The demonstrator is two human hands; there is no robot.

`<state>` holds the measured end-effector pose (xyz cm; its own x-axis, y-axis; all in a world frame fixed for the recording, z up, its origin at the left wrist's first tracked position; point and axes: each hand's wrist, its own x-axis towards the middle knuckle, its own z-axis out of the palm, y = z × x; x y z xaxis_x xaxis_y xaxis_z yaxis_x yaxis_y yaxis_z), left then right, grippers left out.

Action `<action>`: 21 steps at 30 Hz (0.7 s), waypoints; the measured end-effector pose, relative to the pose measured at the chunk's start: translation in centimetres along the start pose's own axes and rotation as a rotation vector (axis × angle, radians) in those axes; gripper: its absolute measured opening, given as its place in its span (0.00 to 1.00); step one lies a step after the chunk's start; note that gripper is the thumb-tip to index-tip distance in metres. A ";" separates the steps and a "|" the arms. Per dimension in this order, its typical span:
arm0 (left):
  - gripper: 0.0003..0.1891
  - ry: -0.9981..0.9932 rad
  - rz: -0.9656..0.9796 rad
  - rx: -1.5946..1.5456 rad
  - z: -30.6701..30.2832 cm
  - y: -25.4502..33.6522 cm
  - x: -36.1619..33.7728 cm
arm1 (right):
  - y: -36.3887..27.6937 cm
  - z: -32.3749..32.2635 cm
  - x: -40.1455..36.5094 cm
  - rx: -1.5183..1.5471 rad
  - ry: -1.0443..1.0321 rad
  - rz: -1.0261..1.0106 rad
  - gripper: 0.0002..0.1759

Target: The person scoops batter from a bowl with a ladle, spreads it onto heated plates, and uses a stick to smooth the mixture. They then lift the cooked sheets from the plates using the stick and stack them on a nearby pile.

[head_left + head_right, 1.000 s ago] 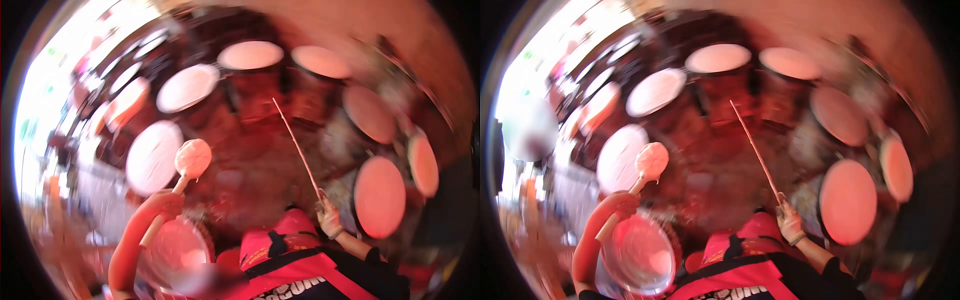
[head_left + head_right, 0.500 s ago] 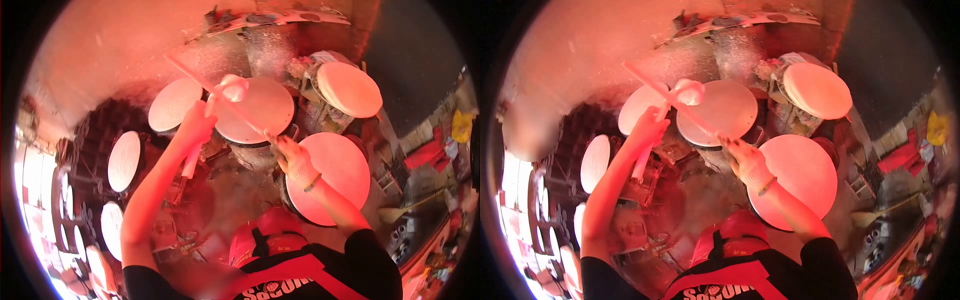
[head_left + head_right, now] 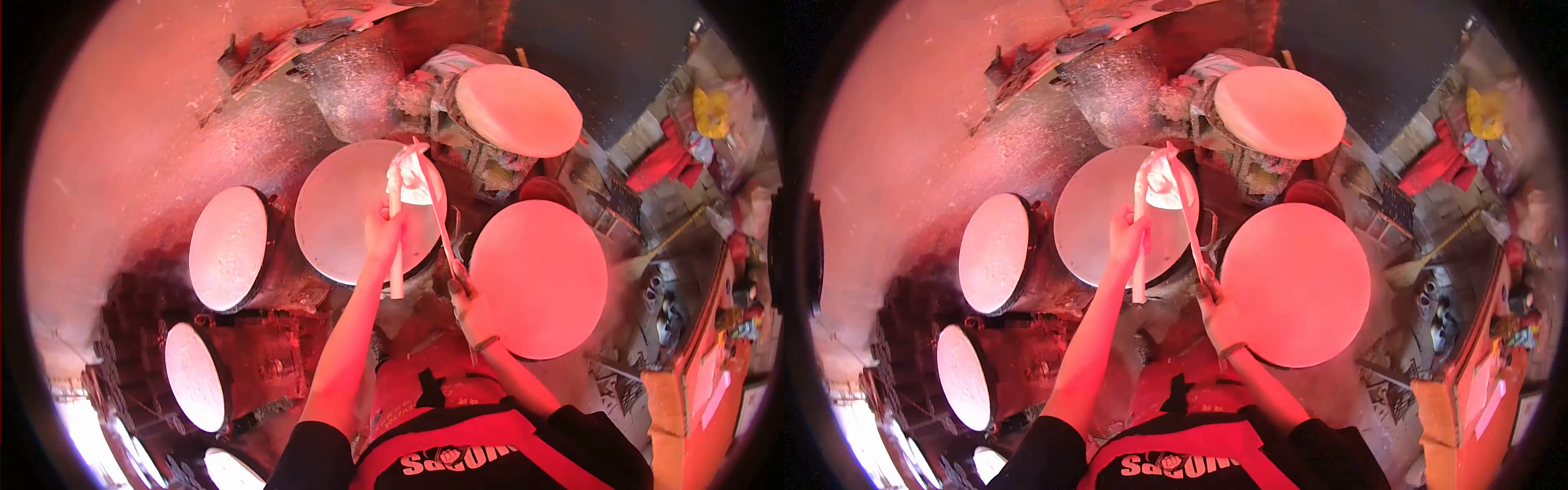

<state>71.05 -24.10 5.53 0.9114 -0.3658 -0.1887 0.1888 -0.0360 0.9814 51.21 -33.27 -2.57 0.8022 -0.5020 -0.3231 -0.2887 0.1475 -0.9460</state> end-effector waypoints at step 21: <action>0.11 -0.047 -0.414 -0.425 -23.6 2.2 -9.3 | -4.5 17.4 0.7 0.481 0.286 0.059 0.23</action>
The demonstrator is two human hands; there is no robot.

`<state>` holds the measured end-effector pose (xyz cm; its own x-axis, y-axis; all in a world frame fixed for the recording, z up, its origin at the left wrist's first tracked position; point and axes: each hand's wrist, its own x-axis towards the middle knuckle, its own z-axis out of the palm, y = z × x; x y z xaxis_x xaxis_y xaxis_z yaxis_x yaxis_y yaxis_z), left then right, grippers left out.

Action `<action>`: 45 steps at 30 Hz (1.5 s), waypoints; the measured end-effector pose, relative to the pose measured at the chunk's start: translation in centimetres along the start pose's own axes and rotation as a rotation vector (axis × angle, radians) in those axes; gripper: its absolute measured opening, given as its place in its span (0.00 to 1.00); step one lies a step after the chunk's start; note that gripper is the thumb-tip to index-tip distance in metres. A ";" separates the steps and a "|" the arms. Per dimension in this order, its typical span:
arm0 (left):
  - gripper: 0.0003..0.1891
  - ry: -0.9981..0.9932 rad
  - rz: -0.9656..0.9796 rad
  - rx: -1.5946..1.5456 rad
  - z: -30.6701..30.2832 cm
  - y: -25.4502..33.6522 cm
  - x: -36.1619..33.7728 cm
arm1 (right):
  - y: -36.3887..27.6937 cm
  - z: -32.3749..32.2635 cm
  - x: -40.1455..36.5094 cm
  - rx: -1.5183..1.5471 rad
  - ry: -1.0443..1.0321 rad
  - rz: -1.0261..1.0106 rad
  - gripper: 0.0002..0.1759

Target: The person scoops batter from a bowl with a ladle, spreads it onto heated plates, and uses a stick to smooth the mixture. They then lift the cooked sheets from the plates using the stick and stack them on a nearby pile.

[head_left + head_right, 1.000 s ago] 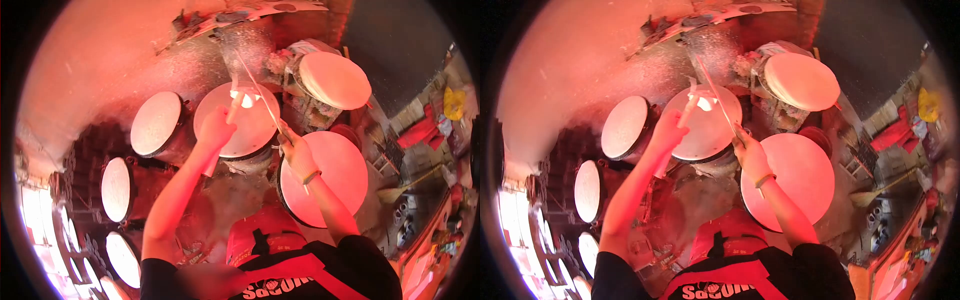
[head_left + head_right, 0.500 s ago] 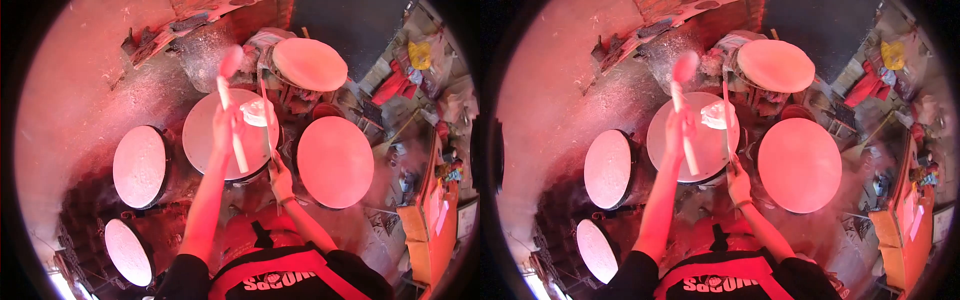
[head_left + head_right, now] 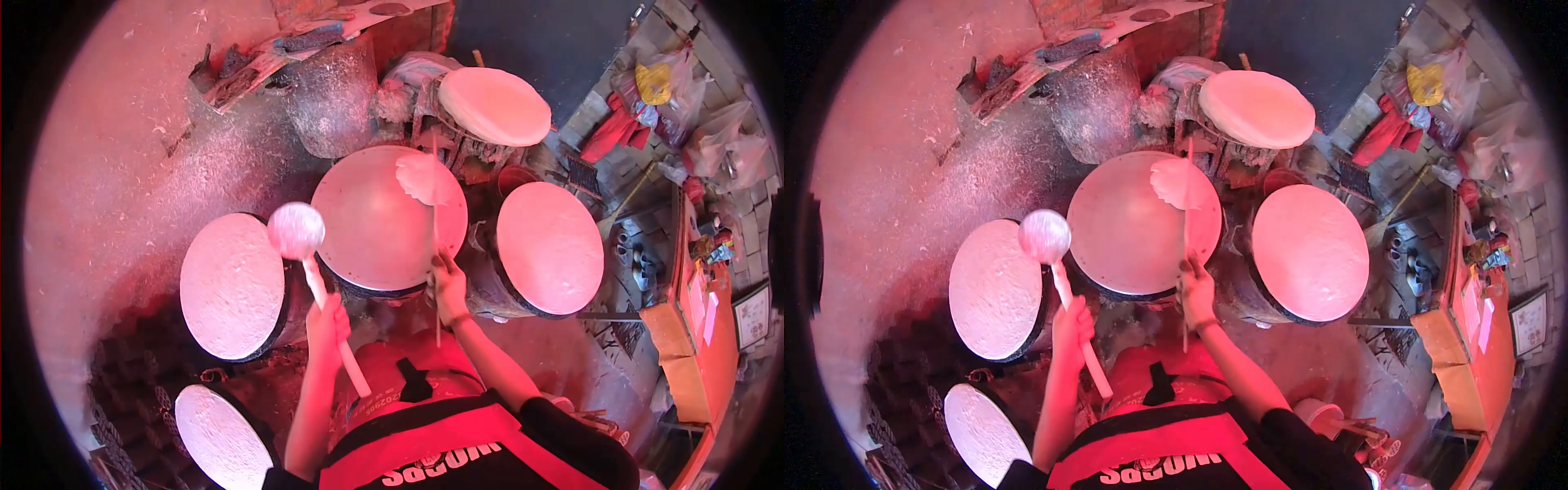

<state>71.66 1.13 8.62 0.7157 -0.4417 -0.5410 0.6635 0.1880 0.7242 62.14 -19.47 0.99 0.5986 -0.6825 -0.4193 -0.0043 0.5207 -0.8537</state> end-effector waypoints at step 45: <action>0.08 0.538 0.042 -0.311 0.9 -13.6 -7.8 | -11.9 -8.0 10.2 -0.661 -0.563 0.281 0.20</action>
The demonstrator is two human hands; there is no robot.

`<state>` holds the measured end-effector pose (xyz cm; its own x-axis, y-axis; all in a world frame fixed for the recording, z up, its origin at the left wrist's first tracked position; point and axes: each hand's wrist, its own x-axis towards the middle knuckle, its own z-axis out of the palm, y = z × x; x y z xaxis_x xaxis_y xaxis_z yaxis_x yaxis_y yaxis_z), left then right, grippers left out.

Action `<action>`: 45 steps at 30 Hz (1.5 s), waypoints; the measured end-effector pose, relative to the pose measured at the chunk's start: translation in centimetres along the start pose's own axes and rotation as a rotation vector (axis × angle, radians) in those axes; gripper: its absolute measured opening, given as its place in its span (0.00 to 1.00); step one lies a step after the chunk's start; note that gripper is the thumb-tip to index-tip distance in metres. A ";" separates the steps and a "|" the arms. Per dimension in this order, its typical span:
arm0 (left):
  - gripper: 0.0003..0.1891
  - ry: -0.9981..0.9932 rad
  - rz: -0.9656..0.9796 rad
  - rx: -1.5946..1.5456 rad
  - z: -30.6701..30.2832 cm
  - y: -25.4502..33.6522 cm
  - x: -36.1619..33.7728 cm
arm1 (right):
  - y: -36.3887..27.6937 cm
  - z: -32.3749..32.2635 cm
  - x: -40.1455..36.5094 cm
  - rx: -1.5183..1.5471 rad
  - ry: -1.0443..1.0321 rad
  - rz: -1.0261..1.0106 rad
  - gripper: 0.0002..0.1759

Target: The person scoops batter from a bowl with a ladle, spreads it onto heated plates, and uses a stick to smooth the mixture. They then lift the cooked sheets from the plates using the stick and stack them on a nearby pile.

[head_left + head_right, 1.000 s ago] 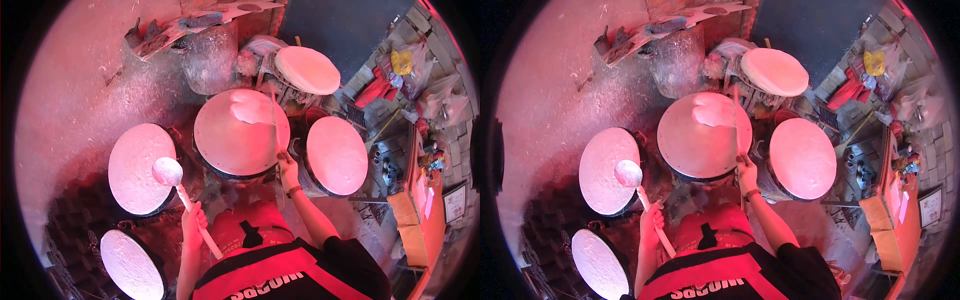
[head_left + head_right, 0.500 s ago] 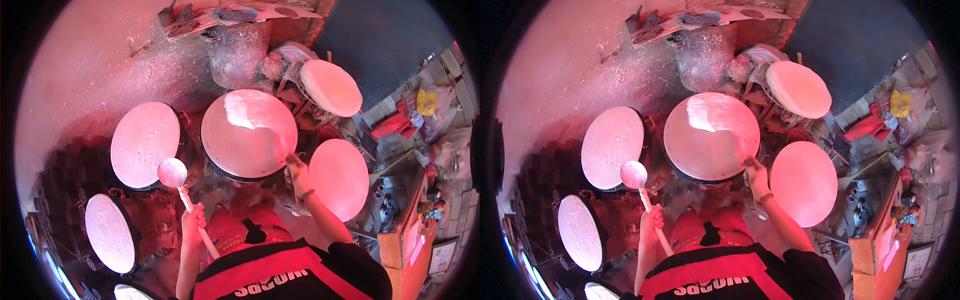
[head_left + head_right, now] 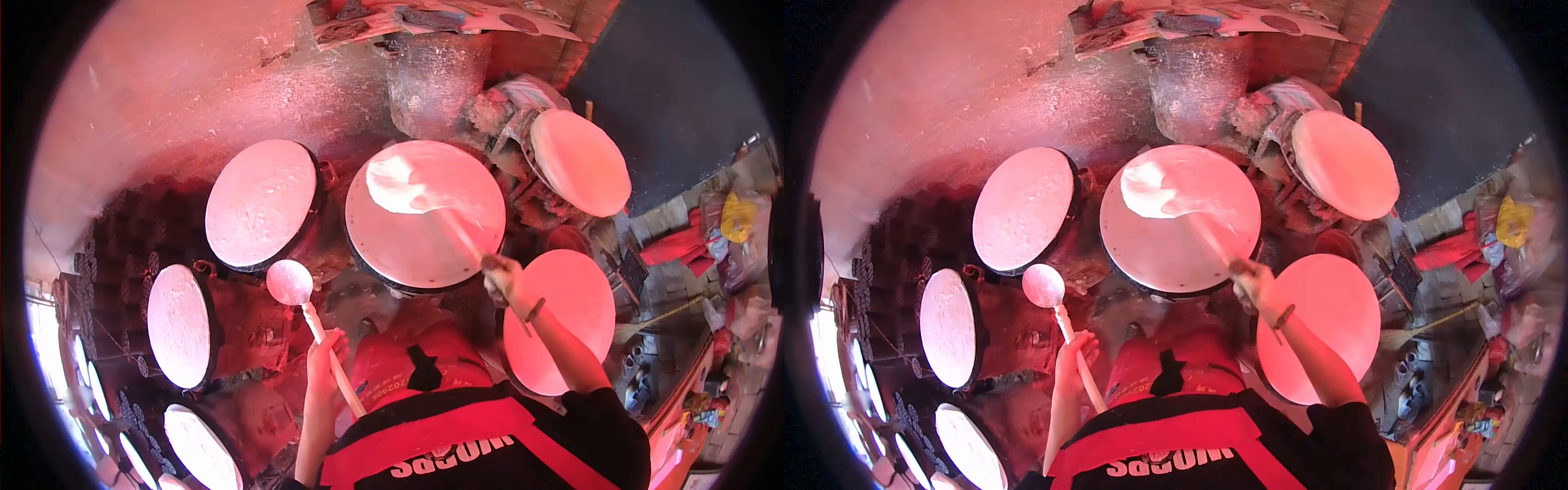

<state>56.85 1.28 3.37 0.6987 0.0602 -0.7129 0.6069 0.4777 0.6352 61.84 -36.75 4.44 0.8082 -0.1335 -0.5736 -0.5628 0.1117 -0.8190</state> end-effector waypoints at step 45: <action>0.15 -0.152 -0.036 0.274 3.2 3.1 -4.3 | 3.3 -2.2 -5.2 -0.113 -0.246 0.038 0.22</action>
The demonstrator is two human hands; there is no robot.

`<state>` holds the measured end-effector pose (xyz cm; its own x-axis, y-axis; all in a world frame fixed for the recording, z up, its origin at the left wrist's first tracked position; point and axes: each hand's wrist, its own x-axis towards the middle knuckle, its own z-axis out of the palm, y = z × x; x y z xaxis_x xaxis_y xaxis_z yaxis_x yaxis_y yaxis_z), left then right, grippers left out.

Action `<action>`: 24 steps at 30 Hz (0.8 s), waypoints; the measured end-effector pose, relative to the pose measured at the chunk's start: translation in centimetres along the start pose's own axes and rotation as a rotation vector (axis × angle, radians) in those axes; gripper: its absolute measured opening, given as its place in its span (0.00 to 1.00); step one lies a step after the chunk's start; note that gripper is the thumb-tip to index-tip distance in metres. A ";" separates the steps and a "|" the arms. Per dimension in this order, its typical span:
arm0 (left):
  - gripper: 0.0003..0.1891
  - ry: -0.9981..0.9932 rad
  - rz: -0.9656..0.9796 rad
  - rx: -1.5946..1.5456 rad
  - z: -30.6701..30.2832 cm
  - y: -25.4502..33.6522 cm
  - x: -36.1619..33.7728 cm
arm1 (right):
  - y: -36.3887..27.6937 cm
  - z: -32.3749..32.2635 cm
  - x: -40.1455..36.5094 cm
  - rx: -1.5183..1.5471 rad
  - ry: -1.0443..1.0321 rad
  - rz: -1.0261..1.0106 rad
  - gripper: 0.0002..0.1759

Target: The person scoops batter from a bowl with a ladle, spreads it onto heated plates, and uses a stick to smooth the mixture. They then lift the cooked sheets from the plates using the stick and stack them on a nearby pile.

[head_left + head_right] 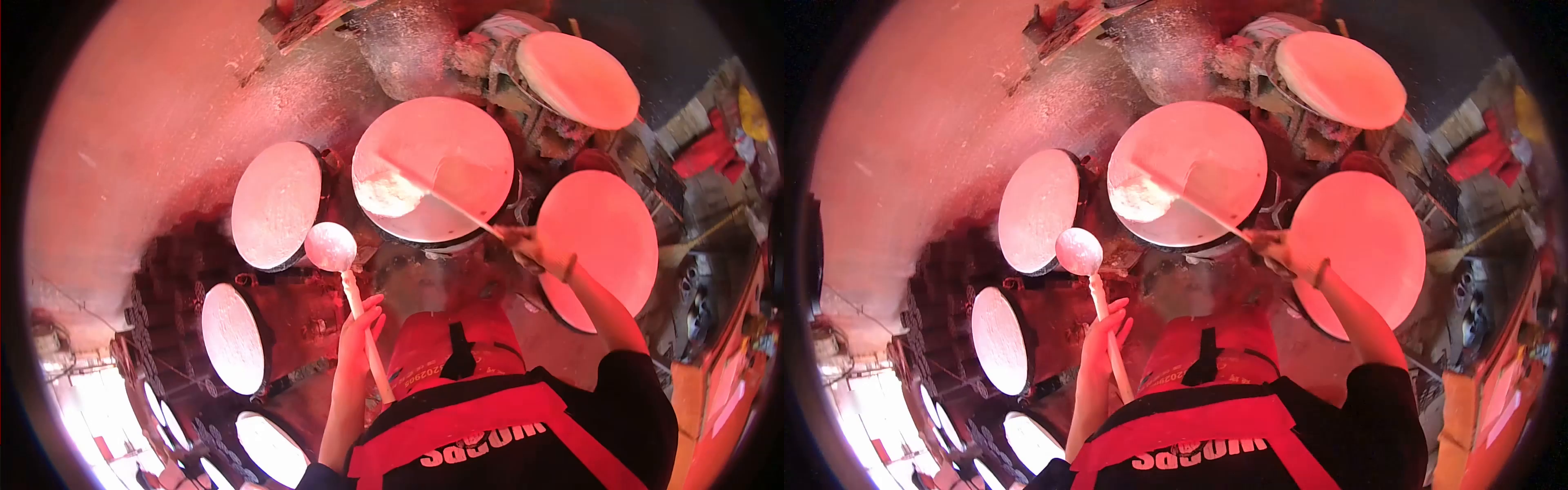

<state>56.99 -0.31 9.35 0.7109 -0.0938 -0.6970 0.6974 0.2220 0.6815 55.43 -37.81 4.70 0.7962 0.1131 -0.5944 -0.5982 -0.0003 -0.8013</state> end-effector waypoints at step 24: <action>0.18 0.198 0.086 -0.102 -22.7 -4.8 -6.4 | -2.8 35.6 22.3 0.838 0.565 -0.406 0.20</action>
<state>47.05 21.26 5.50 0.7283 0.1197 -0.6747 0.6153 0.3191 0.7208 71.65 0.13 -3.94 0.7468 -0.5216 -0.4125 0.0178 0.6357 -0.7717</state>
